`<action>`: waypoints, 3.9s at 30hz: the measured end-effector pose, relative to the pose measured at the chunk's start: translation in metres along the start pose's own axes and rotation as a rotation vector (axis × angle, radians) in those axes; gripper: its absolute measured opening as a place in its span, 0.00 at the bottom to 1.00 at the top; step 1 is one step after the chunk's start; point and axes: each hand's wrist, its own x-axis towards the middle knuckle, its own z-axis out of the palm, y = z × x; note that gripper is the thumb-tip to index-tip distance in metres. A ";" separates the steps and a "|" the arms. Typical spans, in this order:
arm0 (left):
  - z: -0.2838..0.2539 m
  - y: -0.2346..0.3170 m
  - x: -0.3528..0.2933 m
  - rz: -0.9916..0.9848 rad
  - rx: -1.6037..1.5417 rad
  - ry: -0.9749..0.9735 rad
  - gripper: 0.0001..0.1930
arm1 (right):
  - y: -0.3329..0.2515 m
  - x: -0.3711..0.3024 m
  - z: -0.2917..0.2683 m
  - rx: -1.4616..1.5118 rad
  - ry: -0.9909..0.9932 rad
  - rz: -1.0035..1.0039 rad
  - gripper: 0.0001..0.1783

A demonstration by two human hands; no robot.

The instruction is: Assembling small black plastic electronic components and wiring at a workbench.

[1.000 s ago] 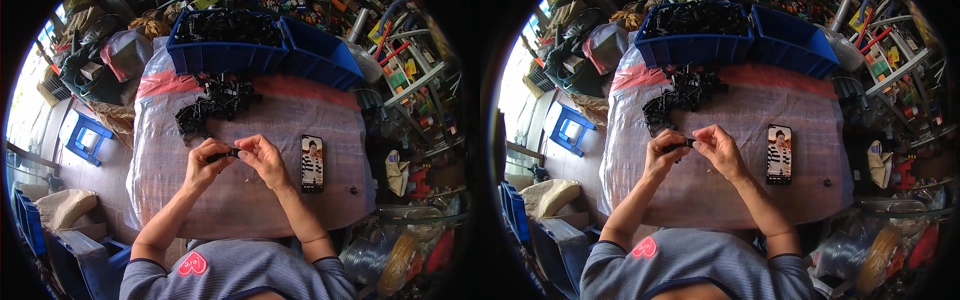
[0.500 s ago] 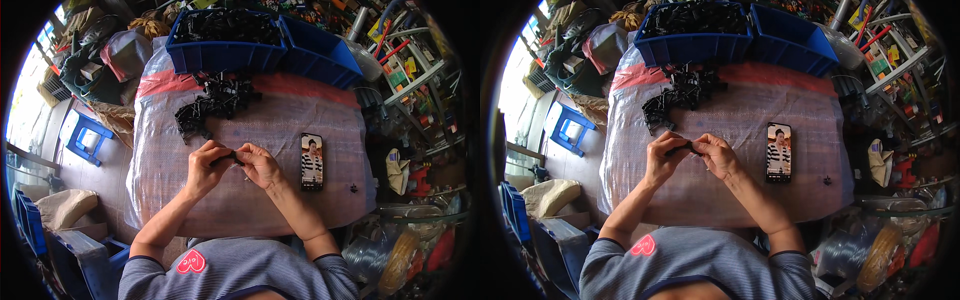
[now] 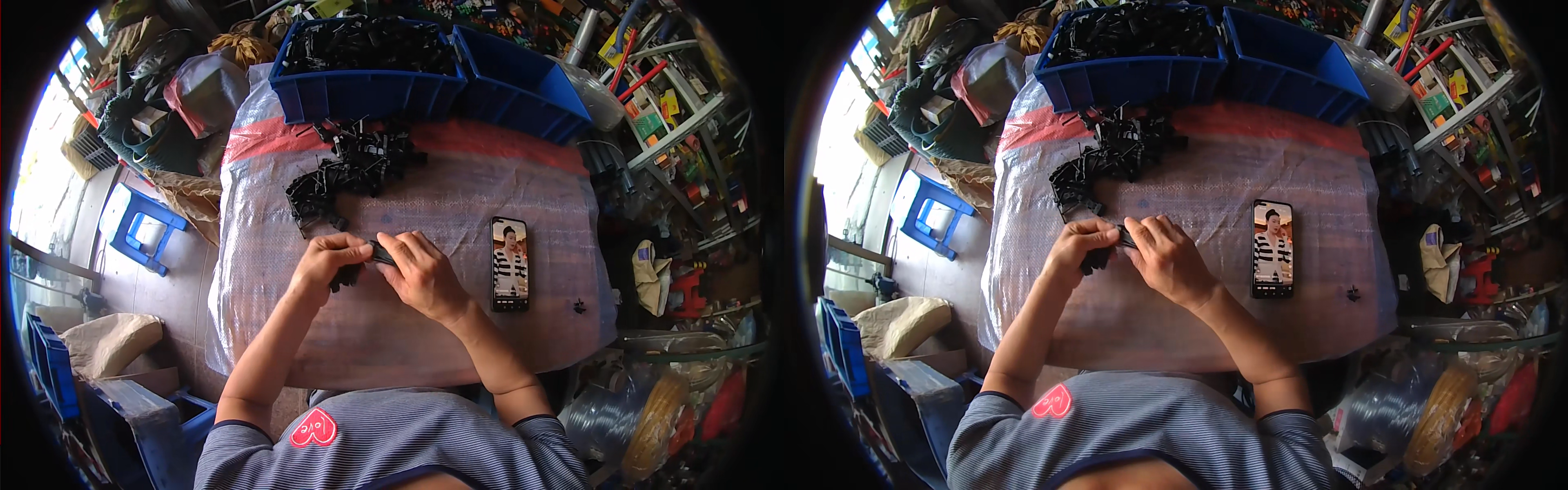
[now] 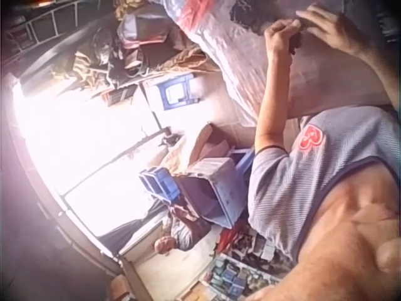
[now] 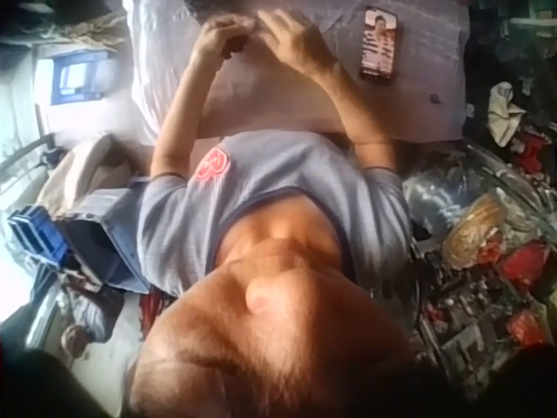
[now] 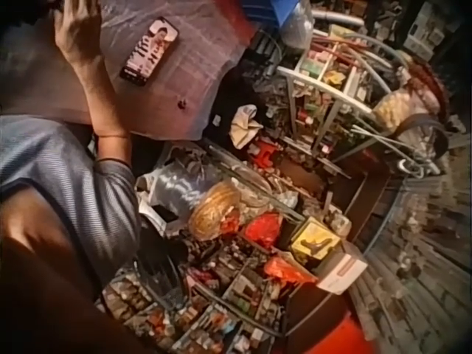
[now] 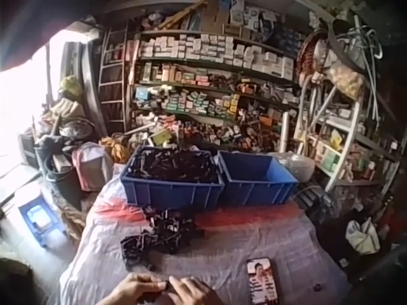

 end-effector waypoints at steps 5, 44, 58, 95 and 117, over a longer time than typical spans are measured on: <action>0.011 -0.001 -0.003 -0.001 0.059 0.001 0.06 | 0.005 -0.003 0.007 0.084 -0.009 0.039 0.21; -0.014 0.277 0.279 0.939 0.720 0.322 0.13 | 0.037 -0.009 0.025 0.181 0.024 0.219 0.16; -0.075 0.027 0.037 0.537 0.980 0.317 0.30 | 0.037 -0.007 0.031 0.140 0.032 0.136 0.15; 0.028 -0.031 -0.006 0.609 0.362 0.051 0.21 | 0.004 0.005 -0.007 0.693 0.086 0.476 0.19; 0.023 -0.021 -0.011 0.309 0.025 0.026 0.09 | 0.007 0.000 0.004 0.772 0.210 0.377 0.07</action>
